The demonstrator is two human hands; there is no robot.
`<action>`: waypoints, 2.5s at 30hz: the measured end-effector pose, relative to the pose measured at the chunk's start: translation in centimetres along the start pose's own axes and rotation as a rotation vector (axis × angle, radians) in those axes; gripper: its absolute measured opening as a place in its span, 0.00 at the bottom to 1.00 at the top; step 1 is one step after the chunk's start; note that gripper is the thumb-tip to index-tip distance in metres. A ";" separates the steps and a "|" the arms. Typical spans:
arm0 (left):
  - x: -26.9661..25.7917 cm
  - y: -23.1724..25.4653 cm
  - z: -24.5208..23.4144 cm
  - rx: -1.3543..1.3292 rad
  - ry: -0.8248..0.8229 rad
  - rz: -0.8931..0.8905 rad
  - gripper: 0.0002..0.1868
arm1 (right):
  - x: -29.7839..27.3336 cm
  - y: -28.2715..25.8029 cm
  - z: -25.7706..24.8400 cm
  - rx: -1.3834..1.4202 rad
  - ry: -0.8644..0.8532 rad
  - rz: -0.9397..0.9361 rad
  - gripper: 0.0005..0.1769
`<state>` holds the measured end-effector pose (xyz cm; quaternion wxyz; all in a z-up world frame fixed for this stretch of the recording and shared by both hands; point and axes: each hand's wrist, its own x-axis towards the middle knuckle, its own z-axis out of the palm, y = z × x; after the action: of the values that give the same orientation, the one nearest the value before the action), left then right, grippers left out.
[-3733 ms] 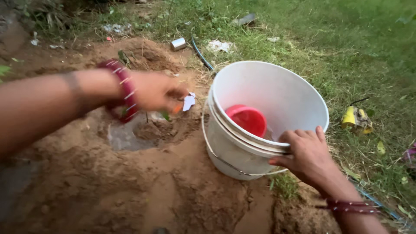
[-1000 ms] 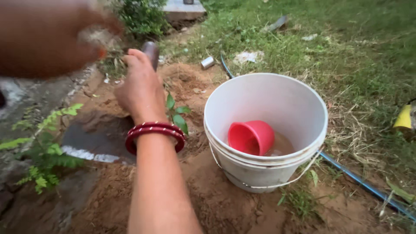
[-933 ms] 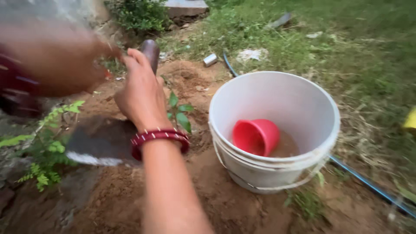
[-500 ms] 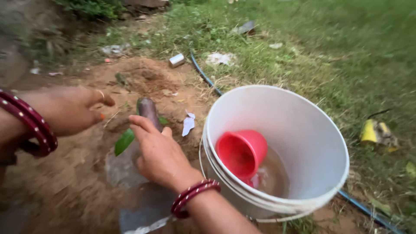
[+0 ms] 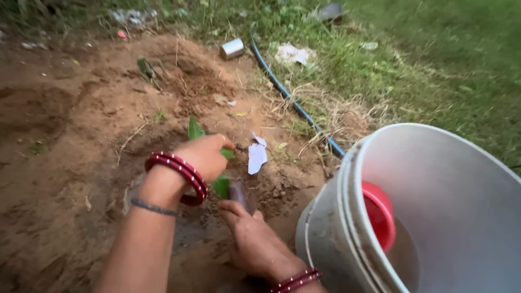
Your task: The person digs a hole in the dirt using a trowel and their hands, places a sapling into the hole, and then fills the hole back in with dirt by hand to secure the plant.
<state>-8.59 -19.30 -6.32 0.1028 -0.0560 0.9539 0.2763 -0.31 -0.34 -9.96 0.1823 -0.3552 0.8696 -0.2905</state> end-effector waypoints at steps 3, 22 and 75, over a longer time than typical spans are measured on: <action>0.6 -2.5 1.5 -0.001 -0.067 -0.041 0.28 | 1.2 1.4 1.7 0.047 -0.034 0.126 0.40; 1.8 -9.8 3.1 -0.228 -0.324 0.219 0.18 | 8.0 6.3 10.0 -0.169 0.026 0.504 0.27; -3.0 -15.4 2.5 0.030 -0.493 -0.021 0.23 | 8.3 6.5 12.2 -0.176 0.241 0.457 0.14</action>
<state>-2.70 -30.71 -15.62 0.3360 0.0047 0.9034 0.2663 -2.91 -7.12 -24.35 0.1069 -0.1269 0.9646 -0.2051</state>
